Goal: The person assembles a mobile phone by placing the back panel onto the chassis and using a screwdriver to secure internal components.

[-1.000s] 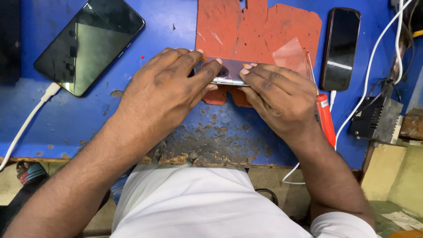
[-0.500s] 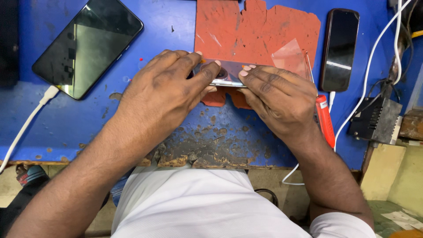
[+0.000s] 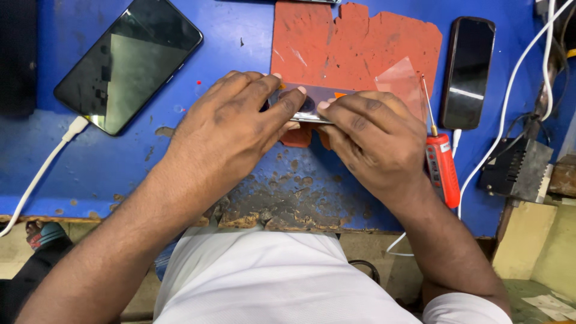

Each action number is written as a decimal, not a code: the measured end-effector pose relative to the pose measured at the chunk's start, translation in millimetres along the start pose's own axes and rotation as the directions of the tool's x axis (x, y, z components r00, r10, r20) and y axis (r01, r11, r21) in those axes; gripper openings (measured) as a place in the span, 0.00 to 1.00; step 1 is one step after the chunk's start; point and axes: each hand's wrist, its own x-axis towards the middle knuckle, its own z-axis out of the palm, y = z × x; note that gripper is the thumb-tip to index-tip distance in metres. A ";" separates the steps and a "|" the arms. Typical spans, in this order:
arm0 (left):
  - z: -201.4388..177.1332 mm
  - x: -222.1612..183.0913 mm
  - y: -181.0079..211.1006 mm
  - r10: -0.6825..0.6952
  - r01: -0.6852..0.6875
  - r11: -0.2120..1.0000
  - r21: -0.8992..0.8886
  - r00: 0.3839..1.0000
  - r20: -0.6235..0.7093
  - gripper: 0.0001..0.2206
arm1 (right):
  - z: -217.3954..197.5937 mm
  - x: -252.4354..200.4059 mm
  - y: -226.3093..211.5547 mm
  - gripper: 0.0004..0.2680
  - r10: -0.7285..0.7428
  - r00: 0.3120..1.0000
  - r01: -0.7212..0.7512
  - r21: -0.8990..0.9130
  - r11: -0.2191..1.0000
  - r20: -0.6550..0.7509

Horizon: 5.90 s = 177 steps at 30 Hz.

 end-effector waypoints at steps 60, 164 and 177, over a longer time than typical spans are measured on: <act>-2.7 -18.1 -4.0 -0.155 0.170 0.930 -0.325 0.985 0.072 0.44 | -18.9 -8.8 4.8 0.29 0.183 0.936 -0.210 0.061 0.976 0.302; -13.0 -51.1 64.2 -0.256 0.349 -0.140 -0.927 0.892 0.374 0.22 | 3.7 -17.1 -81.8 0.09 0.007 0.952 -0.081 -0.231 0.970 -0.305; -10.6 -51.4 70.4 -0.307 0.401 -0.241 -0.884 0.832 0.461 0.20 | 4.8 -16.4 -77.5 0.09 -0.036 0.946 -0.043 -0.235 0.971 -0.323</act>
